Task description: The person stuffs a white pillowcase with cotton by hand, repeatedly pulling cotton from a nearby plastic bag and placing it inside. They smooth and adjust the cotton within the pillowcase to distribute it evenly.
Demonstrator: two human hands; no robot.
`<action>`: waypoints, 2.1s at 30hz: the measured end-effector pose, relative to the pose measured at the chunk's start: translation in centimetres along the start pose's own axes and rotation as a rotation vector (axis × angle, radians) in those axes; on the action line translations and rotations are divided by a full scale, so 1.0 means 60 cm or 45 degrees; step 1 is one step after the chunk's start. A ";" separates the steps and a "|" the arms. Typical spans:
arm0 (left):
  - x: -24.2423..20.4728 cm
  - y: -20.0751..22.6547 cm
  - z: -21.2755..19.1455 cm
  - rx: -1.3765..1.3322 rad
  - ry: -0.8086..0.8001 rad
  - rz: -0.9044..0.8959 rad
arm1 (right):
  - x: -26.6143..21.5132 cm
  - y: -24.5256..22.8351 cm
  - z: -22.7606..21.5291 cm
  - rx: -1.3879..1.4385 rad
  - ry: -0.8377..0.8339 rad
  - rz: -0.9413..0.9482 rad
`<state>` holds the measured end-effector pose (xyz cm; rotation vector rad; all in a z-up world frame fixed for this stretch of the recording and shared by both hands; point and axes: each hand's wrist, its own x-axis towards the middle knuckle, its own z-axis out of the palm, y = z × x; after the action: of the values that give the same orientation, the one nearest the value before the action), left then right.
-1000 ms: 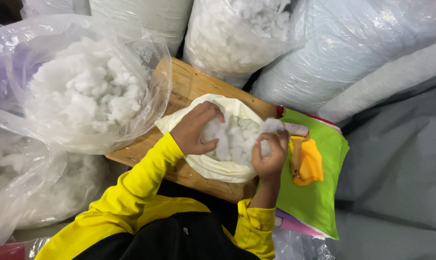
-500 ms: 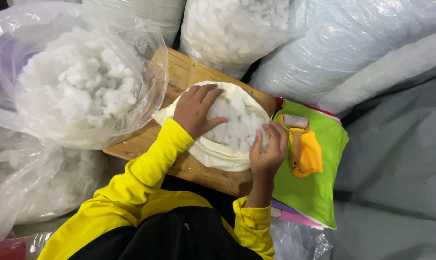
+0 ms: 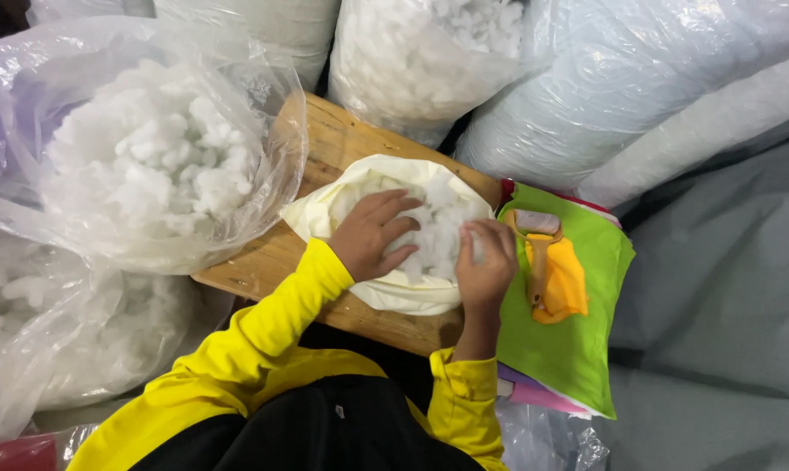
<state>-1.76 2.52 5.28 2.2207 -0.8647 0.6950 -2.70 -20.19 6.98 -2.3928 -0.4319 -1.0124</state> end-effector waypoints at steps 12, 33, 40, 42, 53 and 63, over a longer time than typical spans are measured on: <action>-0.036 0.018 -0.051 -0.076 0.367 -0.082 | -0.046 0.038 -0.081 0.165 0.050 0.182; -0.062 0.007 -0.084 -1.736 0.822 -1.300 | -0.072 0.075 -0.078 1.040 0.556 0.935; -0.100 -0.035 -0.050 -2.052 0.948 -1.342 | -0.107 0.105 -0.074 0.878 0.562 0.929; -0.097 -0.030 -0.064 -2.083 1.017 -1.238 | -0.105 0.101 -0.089 0.922 0.642 0.930; -0.126 -0.013 -0.048 -1.518 0.750 -1.416 | -0.090 0.041 -0.109 0.161 0.093 0.769; -0.147 0.024 -0.088 -1.261 0.756 -1.146 | -0.061 -0.256 -0.074 0.320 0.219 0.057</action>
<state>-9.70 8.93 3.44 1.1633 0.1504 0.3074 -14.88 -10.36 11.95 -2.0662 -0.4142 -1.0666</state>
